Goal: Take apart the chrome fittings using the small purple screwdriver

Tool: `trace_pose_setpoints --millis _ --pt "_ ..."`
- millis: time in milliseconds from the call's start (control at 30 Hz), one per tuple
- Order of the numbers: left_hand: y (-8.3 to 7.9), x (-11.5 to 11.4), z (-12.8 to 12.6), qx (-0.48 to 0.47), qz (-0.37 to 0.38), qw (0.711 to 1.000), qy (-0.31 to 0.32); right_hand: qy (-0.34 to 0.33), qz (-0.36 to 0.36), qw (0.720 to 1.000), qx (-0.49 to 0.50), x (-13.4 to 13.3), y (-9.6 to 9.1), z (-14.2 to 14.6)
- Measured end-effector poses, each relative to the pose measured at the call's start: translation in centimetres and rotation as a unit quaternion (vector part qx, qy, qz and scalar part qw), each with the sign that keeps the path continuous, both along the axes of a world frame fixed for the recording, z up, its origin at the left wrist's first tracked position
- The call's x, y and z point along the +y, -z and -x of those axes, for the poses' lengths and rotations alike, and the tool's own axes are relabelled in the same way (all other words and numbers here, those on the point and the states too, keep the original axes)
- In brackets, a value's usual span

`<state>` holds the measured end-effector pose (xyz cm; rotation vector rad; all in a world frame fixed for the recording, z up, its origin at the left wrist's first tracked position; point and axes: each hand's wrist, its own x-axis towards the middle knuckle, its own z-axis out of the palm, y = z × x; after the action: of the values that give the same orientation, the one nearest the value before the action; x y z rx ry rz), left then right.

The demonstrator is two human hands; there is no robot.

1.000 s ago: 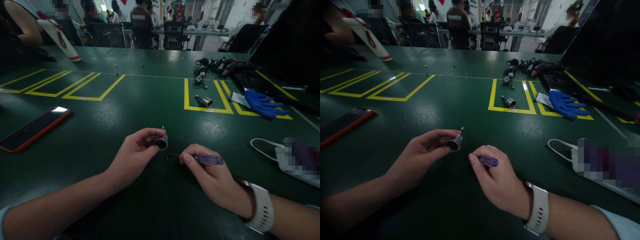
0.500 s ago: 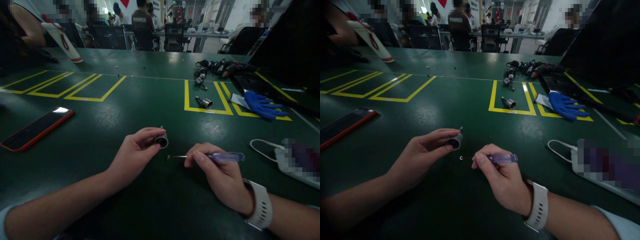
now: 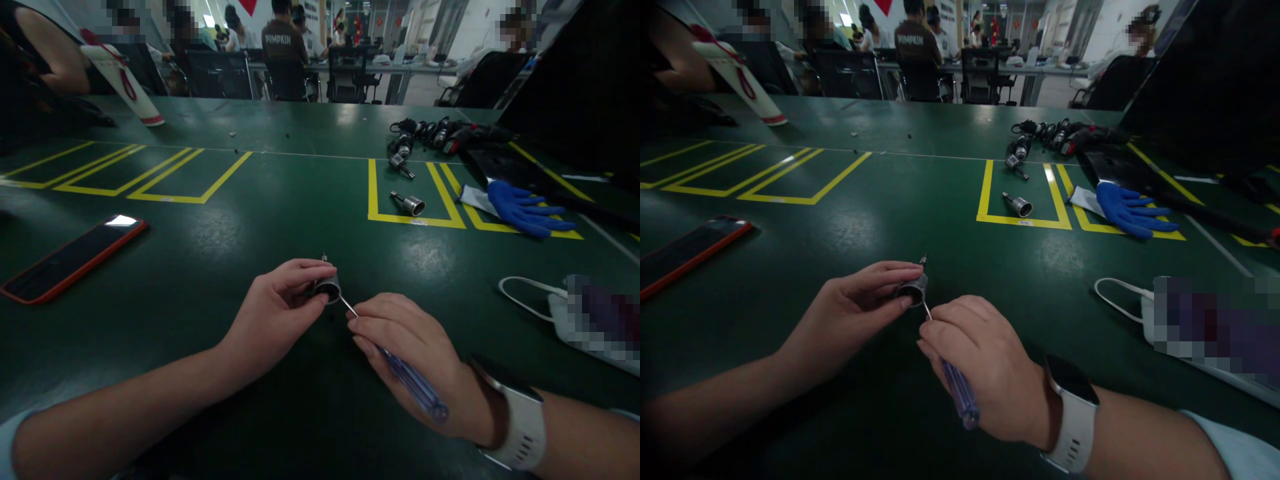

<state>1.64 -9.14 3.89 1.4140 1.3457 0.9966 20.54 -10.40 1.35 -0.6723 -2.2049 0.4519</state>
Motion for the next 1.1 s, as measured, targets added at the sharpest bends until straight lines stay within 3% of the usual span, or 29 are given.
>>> trace_pose_setpoints --millis 600,833,933,1100 --pt "0.25 -0.01 -0.36 0.014 -0.042 0.999 -0.006 0.014 -0.113 0.992 -0.061 -0.69 -0.56 0.68" --pt "0.41 0.19 -0.17 0.032 -0.038 0.999 -0.009 -0.009 -0.096 0.995 -0.027 -0.62 -0.5 0.59" --pt "0.37 0.38 0.05 0.038 -0.045 0.998 -0.023 -0.022 -0.053 0.998 0.028 -0.78 -0.37 0.32" --pt "0.04 0.71 0.27 0.035 -0.007 0.999 -0.035 0.0 0.131 0.99 0.051 -0.53 -0.45 0.15"
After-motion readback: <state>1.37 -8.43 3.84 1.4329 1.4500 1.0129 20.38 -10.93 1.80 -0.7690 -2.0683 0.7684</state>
